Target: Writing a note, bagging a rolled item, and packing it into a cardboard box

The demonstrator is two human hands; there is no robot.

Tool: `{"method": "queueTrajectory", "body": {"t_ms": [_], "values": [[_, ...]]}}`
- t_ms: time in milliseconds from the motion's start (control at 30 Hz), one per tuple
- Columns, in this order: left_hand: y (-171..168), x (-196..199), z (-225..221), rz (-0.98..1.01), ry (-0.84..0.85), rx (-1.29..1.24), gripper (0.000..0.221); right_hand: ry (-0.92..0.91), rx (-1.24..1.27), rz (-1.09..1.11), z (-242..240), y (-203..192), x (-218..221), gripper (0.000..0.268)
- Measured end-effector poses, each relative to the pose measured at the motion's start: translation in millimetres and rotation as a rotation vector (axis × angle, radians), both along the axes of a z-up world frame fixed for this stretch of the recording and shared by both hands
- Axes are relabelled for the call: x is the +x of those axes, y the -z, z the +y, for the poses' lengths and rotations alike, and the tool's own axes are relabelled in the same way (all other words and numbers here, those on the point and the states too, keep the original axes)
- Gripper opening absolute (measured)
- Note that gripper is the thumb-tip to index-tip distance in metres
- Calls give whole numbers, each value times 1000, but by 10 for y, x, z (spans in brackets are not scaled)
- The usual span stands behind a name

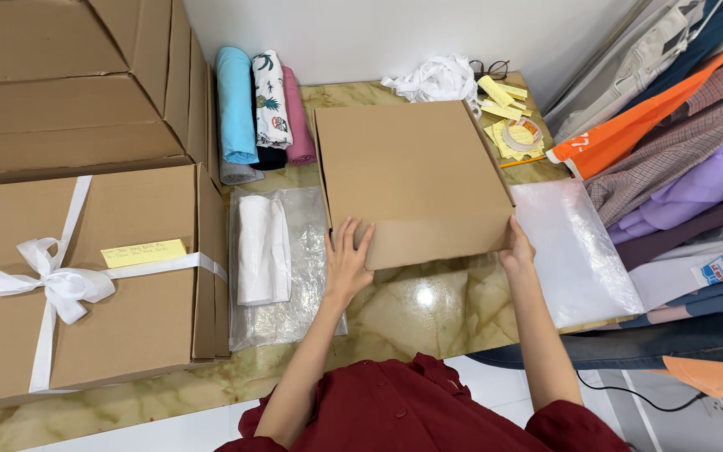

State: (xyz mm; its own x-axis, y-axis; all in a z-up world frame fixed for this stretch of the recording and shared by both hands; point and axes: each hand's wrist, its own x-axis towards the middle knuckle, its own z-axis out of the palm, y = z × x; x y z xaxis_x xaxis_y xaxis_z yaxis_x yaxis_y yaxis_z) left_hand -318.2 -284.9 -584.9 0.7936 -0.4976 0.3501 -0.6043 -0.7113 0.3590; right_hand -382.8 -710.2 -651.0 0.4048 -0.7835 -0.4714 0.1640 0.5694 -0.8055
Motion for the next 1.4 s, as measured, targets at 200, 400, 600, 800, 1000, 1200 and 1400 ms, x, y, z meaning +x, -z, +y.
{"method": "queueTrajectory", "body": {"t_ms": [200, 400, 600, 800, 1000, 1200, 1400], "values": [[145, 130, 66, 166, 4, 24, 57, 211, 435, -224, -297, 439, -148, 66], [-46, 216, -107, 172, -46, -99, 36, 70, 492, -365, 656, -649, -94, 44], [-723, 147, -106, -7, 16, -227, 39, -8, 420, -447, 611, -759, 153, 42], [-1469, 270, 66, -208, -48, -611, 68, -73, 138, -628, 710, -1490, 542, 27], [-1665, 1051, 241, -62, -77, -631, 77, -215, -13, -742, 475, -2024, 1237, 30], [-1659, 2140, 103, -58, -103, -424, 24, -390, -50, -658, 370, -2517, 1978, 44], [-1950, 3050, -90, -118, -161, -392, 23, -428, -60, -536, 415, -2890, 2245, 57]]}}
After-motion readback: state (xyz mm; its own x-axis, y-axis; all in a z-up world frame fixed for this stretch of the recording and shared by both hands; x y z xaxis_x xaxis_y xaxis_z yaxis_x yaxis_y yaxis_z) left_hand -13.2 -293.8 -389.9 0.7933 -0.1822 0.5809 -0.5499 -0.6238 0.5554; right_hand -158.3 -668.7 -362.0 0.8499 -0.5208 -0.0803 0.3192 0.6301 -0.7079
